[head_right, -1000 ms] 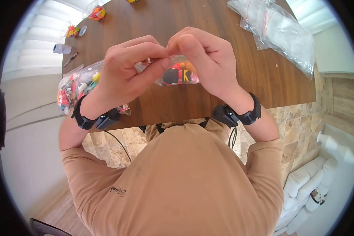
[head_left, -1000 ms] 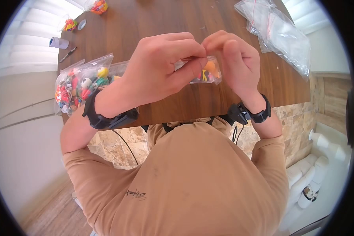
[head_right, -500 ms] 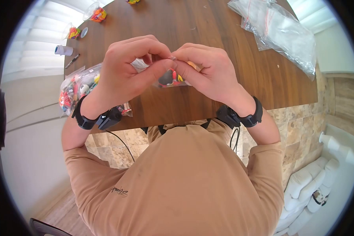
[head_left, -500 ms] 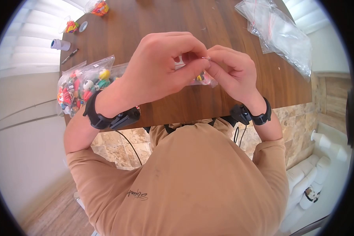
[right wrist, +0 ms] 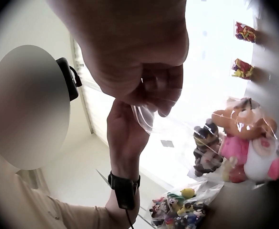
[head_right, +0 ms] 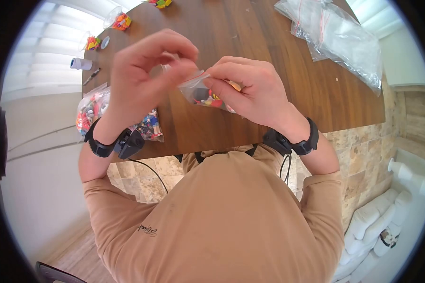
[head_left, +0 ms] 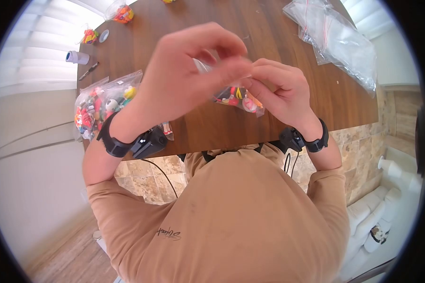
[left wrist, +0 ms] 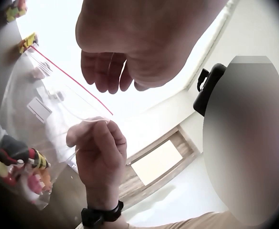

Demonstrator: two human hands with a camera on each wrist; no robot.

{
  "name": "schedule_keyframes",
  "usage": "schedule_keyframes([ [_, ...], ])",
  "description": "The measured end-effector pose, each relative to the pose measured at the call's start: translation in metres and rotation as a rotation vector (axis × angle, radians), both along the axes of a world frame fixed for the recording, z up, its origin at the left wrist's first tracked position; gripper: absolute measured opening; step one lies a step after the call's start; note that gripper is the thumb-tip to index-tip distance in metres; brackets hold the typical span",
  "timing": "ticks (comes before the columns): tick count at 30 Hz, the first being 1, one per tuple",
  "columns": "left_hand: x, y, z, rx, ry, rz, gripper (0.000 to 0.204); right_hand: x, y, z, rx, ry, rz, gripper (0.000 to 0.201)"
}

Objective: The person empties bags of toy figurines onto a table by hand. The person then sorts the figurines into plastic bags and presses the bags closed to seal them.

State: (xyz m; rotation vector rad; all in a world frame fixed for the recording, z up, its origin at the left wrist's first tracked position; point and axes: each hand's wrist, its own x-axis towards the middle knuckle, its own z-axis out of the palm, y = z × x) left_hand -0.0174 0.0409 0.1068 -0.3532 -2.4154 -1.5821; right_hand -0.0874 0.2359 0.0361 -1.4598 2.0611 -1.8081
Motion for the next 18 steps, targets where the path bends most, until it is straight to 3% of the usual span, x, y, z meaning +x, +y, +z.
schedule_keyframes([
  [1, 0.000, 0.001, 0.001, -0.213, 0.031, -0.071, 0.011, 0.001, -0.001, 0.001, -0.008, 0.000, -0.002, 0.006],
  [8, 0.000, 0.002, 0.003, -0.216, -0.055, -0.133, 0.008, 0.002, 0.000, 0.003, -0.011, 0.013, 0.029, 0.006],
  [11, 0.001, -0.004, 0.013, -0.169, 0.061, -0.060, 0.012, -0.001, 0.002, 0.003, -0.009, 0.032, 0.038, 0.005],
  [13, -0.001, -0.013, 0.019, -0.066, 0.168, 0.110, 0.018, 0.001, 0.003, 0.002, -0.015, 0.002, 0.040, 0.005],
  [14, -0.005, -0.019, 0.017, -0.093, 0.156, 0.018, 0.026, 0.001, 0.003, 0.001, -0.019, -0.025, 0.048, 0.004],
  [18, -0.004, -0.004, 0.006, -0.296, 0.123, -0.098, 0.023, -0.002, 0.002, -0.001, -0.049, 0.041, 0.037, 0.005],
])
